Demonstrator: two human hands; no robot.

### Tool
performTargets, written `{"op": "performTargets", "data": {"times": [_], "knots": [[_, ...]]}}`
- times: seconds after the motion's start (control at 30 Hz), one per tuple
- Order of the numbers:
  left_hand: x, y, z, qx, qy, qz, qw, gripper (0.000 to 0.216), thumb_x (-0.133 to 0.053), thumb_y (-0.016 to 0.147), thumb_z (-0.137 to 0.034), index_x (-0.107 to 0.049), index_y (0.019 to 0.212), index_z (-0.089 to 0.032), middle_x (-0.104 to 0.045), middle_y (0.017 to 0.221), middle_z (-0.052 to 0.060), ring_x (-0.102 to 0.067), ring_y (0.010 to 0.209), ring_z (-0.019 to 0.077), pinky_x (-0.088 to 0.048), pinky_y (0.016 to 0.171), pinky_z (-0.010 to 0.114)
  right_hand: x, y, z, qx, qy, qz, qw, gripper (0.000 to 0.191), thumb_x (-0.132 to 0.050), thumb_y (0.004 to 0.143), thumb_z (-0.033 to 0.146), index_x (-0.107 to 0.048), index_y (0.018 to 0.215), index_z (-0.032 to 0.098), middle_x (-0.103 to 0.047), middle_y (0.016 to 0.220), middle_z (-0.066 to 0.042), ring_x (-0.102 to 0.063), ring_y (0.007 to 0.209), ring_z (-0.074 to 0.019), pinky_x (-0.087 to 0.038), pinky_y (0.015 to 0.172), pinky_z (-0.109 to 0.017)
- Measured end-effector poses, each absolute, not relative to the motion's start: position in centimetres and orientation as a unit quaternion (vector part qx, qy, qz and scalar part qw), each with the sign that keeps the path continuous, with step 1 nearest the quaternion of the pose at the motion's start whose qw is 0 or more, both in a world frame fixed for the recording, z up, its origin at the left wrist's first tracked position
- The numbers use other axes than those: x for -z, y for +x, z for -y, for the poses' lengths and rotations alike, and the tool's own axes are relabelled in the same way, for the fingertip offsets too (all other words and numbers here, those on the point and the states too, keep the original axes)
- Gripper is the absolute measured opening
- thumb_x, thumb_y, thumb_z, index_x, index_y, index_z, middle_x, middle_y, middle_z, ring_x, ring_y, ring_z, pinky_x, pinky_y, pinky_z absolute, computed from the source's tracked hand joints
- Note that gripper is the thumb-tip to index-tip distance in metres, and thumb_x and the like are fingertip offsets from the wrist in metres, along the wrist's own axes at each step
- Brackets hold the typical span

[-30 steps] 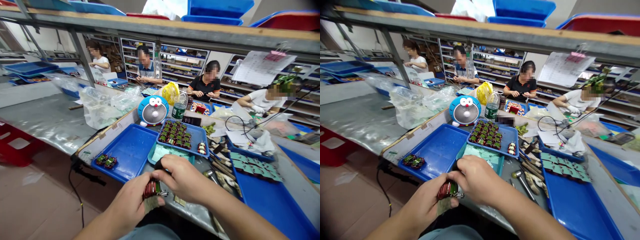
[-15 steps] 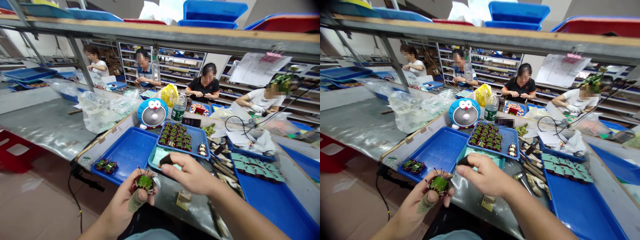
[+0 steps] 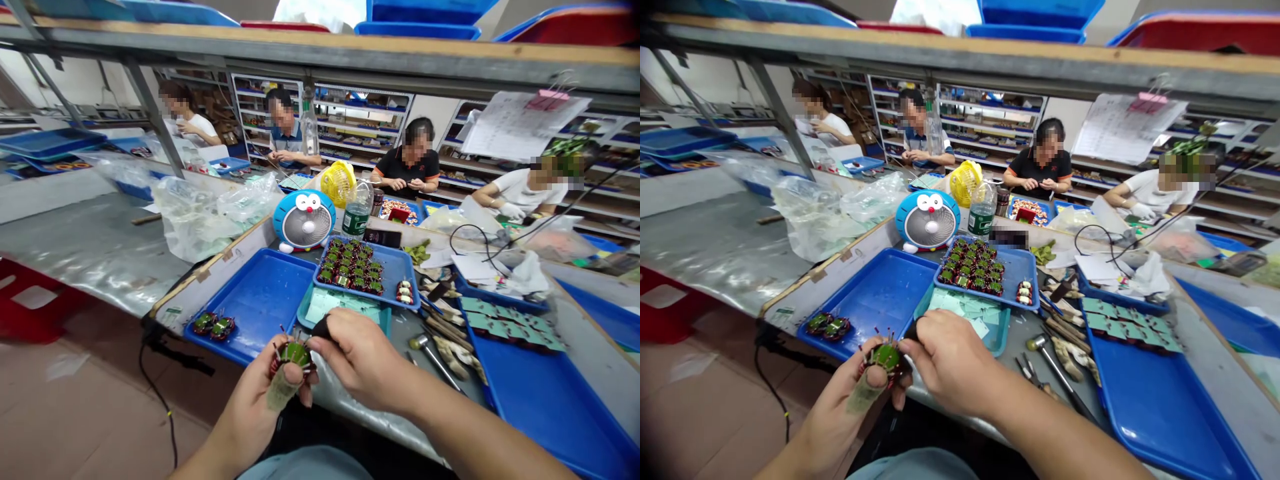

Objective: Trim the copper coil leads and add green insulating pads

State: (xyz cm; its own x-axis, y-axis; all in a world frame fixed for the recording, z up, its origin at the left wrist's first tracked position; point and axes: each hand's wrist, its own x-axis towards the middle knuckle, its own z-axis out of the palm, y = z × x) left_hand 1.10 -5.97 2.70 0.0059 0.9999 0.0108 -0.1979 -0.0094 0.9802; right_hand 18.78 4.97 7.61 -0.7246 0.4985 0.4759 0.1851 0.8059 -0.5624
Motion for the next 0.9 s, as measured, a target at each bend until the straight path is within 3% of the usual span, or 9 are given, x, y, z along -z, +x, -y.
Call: {"op": "performTargets", "data": {"times": [0.1, 0.33, 0.53, 0.67, 0.8, 0.9], "knots": [[-2.7, 1.5, 5.7, -0.555, 0.441, -0.464, 0.531, 0.046, -0.062, 0.097, -0.062, -0.059, 0.113, -0.019, -0.068, 0.091, 0.004, -0.063, 0.077, 0.0175, -0.051, 0.077, 0.03, -7.8, 18.8, -4.9, -0.202, -0.203, 0.906, 0.312, 0.036, -0.047, 0.106, 0.028, -0.037, 0.072, 0.022, -0.047, 0.073, 0.0, -0.039, 0.069, -0.0162, -0.027, 0.064, -0.032], [-3.0, 1.3, 5.6, -0.534, 0.477, -0.471, 0.516, 0.045, -0.063, 0.096, -0.062, -0.059, 0.107, -0.019, -0.066, 0.085, 0.003, -0.061, 0.076, 0.0174, -0.05, 0.076, 0.028, -8.6, 19.5, -5.9, -0.346, -0.208, 0.876, 0.263, 0.033, -0.055, 0.106, 0.031, -0.048, 0.075, 0.019, -0.052, 0.078, 0.001, -0.049, 0.072, -0.0128, -0.036, 0.067, -0.026], [-3.1, 1.7, 5.9, -0.539, 0.456, -0.464, 0.535, 0.046, -0.061, 0.098, -0.063, -0.059, 0.108, -0.017, -0.067, 0.087, 0.004, -0.061, 0.071, 0.0156, -0.049, 0.072, 0.028, -9.0, 19.4, -6.4, -0.219, -0.117, 0.924, 0.292, 0.035, -0.049, 0.106, 0.028, -0.044, 0.072, 0.021, -0.053, 0.075, -0.002, -0.046, 0.072, -0.017, -0.037, 0.067, -0.031], [-3.2, 2.5, 5.8, -0.573, 0.407, -0.416, 0.577, 0.045, -0.058, 0.1, -0.061, -0.064, 0.105, -0.016, -0.068, 0.083, 0.005, -0.061, 0.067, 0.0158, -0.049, 0.065, 0.028, -8.8, 19.8, -6.0, -0.208, -0.113, 0.923, 0.304, 0.032, -0.044, 0.107, 0.026, -0.05, 0.077, 0.021, -0.062, 0.085, -0.009, -0.053, 0.082, -0.0204, -0.043, 0.075, -0.033], [-2.8, 2.6, 5.5, -0.587, 0.372, -0.41, 0.591, 0.047, -0.066, 0.095, -0.06, -0.067, 0.11, -0.016, -0.073, 0.086, 0.007, -0.065, 0.069, 0.0178, -0.051, 0.068, 0.029, -7.9, 20.5, -6.2, -0.333, -0.173, 0.878, 0.297, 0.029, -0.052, 0.105, 0.032, -0.059, 0.08, 0.019, -0.064, 0.088, -0.007, -0.056, 0.084, -0.0194, -0.045, 0.079, -0.033], [-2.8, 2.4, 5.1, -0.615, 0.346, -0.397, 0.587, 0.046, -0.069, 0.094, -0.059, -0.068, 0.112, -0.016, -0.076, 0.092, 0.009, -0.067, 0.076, 0.0188, -0.051, 0.076, 0.031, -6.2, 20.9, -6.0, -0.428, -0.25, 0.808, 0.319, 0.027, -0.052, 0.107, 0.039, -0.068, 0.097, 0.019, -0.068, 0.095, -0.005, -0.061, 0.09, -0.0193, -0.048, 0.083, -0.033]]}}
